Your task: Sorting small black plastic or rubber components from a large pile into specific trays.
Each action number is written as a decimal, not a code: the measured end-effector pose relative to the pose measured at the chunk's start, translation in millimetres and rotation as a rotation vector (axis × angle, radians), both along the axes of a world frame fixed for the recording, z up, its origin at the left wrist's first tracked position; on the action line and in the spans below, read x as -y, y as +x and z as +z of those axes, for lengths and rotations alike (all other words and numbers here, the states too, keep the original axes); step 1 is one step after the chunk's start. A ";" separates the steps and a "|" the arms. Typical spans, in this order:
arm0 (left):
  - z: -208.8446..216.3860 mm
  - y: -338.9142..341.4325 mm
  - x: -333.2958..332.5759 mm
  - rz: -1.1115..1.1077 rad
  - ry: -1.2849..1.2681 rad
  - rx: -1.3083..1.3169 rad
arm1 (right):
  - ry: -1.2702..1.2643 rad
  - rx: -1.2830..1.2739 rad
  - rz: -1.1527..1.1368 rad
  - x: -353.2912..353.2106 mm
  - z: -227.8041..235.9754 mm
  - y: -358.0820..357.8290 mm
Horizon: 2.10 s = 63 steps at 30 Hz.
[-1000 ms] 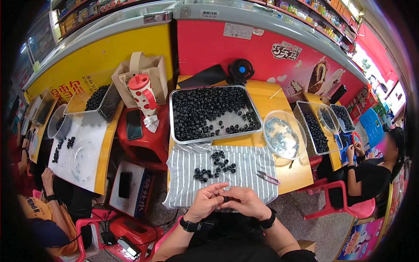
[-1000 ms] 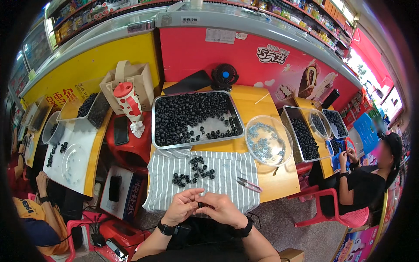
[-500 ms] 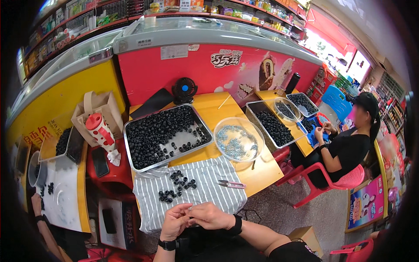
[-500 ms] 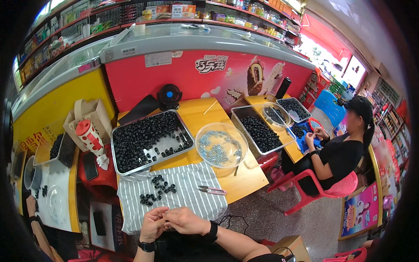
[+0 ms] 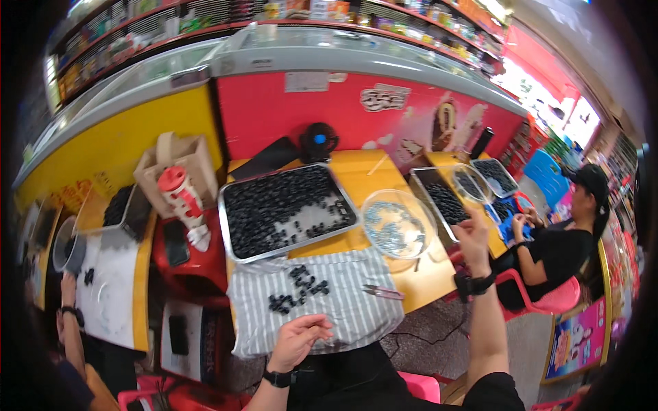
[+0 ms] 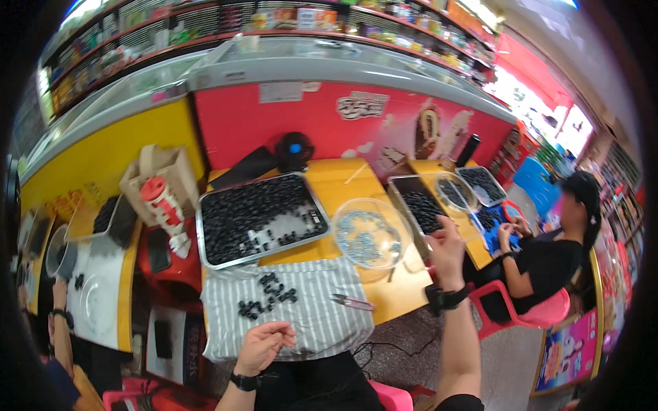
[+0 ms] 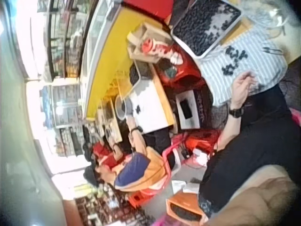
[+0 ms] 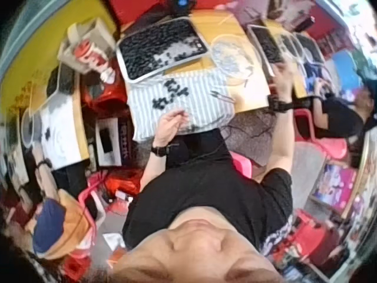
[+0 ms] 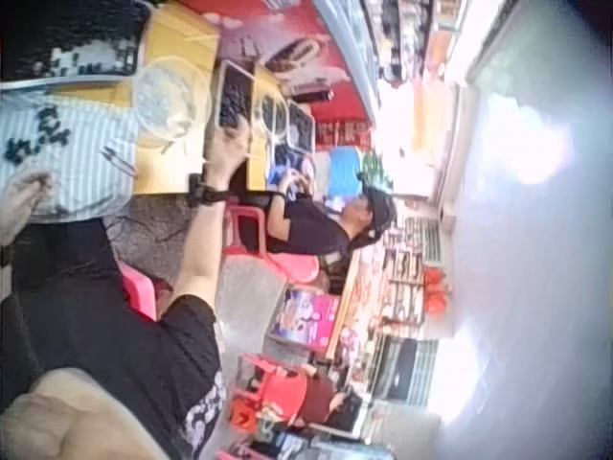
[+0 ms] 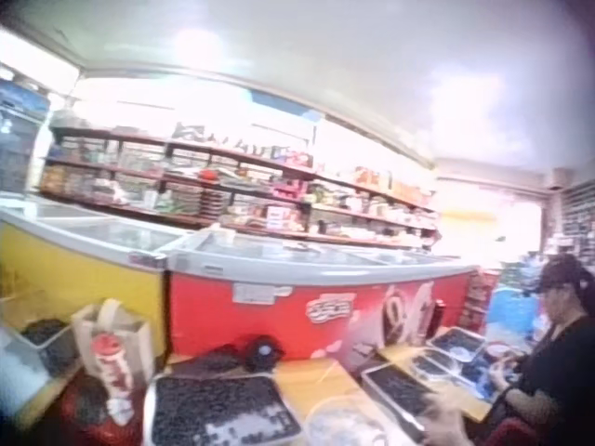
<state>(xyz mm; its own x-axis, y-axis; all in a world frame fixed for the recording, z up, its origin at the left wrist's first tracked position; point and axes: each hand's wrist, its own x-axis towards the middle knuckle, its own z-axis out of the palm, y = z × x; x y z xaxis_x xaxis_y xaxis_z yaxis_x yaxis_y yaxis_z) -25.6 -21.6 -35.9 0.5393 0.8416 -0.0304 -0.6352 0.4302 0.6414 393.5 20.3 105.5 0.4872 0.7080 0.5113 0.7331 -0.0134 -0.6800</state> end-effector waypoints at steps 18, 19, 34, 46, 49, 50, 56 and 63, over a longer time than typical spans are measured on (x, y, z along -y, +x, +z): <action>-5.8 -6.3 -3.4 0.011 -0.064 0.085 | -0.332 0.440 0.864 -62.6 -80.3 -256.6; -5.3 -5.5 -4.1 0.011 -0.068 0.093 | -0.369 0.478 0.863 -65.3 -83.8 -256.9; -9.8 1.0 3.8 0.216 -0.078 0.078 | -0.496 -0.681 0.859 35.1 -67.2 -264.5; -1.3 -1.6 1.5 0.195 -0.060 0.049 | -0.456 0.313 0.553 -42.1 -92.0 -202.0; 3.5 0.0 2.4 0.216 -0.093 0.006 | -0.413 0.344 0.566 -46.1 -102.2 -199.0; 5.2 2.1 2.5 0.222 -0.101 -0.022 | -0.389 0.315 0.597 -42.1 -102.8 -197.0; 26.1 12.4 -4.6 0.573 0.700 -1.042 | -0.339 -0.035 0.763 10.4 -84.3 -219.9; 26.5 24.8 -3.3 0.663 0.860 -1.152 | -0.281 -0.183 0.793 36.7 -93.9 -222.4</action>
<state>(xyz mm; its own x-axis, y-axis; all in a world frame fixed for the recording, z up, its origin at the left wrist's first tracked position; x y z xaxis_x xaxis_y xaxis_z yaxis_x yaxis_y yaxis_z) -0.7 -18.3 -9.5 0.1098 0.8895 0.4435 0.4242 -0.4454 0.7885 171.1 -16.3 11.6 -0.1474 0.9625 0.2278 0.4759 0.2709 -0.8367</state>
